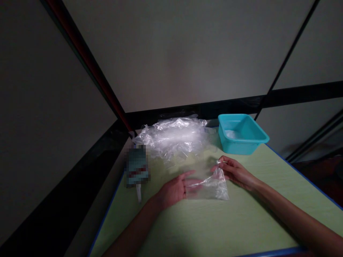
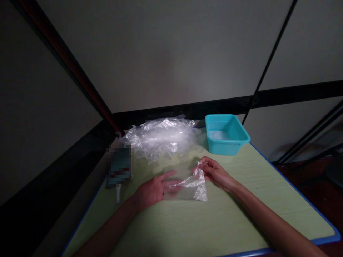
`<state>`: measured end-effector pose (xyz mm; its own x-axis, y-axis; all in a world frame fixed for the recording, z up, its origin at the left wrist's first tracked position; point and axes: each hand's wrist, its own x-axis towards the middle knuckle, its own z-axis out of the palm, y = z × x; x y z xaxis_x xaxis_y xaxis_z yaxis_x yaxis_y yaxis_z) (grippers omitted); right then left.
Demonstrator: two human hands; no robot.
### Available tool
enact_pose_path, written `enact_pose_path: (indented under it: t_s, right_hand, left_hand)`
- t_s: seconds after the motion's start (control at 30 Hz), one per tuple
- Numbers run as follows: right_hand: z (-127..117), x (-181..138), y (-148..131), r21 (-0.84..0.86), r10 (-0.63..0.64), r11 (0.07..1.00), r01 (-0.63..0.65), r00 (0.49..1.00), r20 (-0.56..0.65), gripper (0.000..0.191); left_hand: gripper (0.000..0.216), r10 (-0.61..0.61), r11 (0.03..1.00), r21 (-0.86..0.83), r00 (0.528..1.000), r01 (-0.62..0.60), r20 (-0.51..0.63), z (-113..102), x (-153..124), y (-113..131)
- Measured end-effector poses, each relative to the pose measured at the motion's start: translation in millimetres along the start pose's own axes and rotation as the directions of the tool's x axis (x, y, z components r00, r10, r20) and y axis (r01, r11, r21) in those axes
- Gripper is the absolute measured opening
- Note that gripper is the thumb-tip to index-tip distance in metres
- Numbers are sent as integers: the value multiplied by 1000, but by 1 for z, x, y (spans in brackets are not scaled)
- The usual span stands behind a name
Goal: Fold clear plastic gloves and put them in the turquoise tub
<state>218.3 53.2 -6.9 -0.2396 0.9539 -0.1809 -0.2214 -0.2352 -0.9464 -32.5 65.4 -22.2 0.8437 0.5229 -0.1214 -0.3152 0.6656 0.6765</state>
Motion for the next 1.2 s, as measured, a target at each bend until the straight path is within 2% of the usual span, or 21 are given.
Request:
enact_pose_path:
  t_s: [0.1, 0.3, 0.4, 0.5, 0.6, 0.7, 0.73, 0.77, 0.8, 0.87, 1.0, 1.2]
  right_hand:
    - [-4, 4, 4, -19, -32, 999, 31, 997, -68, 29]
    - [-7, 2, 4, -111, -94, 991, 79, 987, -129, 38]
    - [-9, 2, 7, -270, -200, 949, 161, 972, -120, 39]
    - [-12, 1, 11, -419, -295, 878, 231, 951, -94, 33]
    - [-13, -8, 8, -558, -379, 781, 280, 923, -68, 28]
    - [-10, -32, 3, -769, -435, 551, 322, 898, 64, 27]
    - [-8, -42, 4, -817, -393, 480, 319, 911, 125, 28]
    - [-7, -52, 5, -846, -350, 428, 318, 921, 169, 29]
    - [-6, -61, 8, -864, -329, 400, 306, 928, 177, 28]
    - [-5, -76, 15, -877, -317, 414, 245, 942, 114, 21]
    - [-2, -84, 26, -844, -270, 520, 131, 963, -17, 16]
    - [6, -74, 32, -758, -267, 640, 124, 961, -68, 25]
  left_hand:
    - [58, 62, 998, 11, 994, -62, -85, -2, 1, 0]
    - [82, 186, 981, 97, 964, -170, -189, -9, 0, -6]
    - [90, 222, 967, 178, 941, -180, -257, -10, 2, -10]
    - [87, 294, 933, 301, 898, -195, -327, -5, 3, -9]
    - [73, 460, 816, 542, 796, -203, -394, 5, -1, -6]
    - [54, 617, 598, 798, 676, -70, -403, 20, -15, -7]
    - [49, 630, 526, 851, 674, -4, -386, 25, -21, -9]
    - [47, 622, 457, 887, 691, 62, -369, 29, -26, -13]
    - [45, 632, 394, 913, 689, 107, -354, 33, -31, -17]
    - [46, 655, 334, 926, 663, 178, -364, 37, -37, -27]
    - [45, 698, 330, 911, 585, 248, -413, 34, -31, -39]
    - [45, 714, 335, 907, 560, 254, -420, 30, -20, -41]
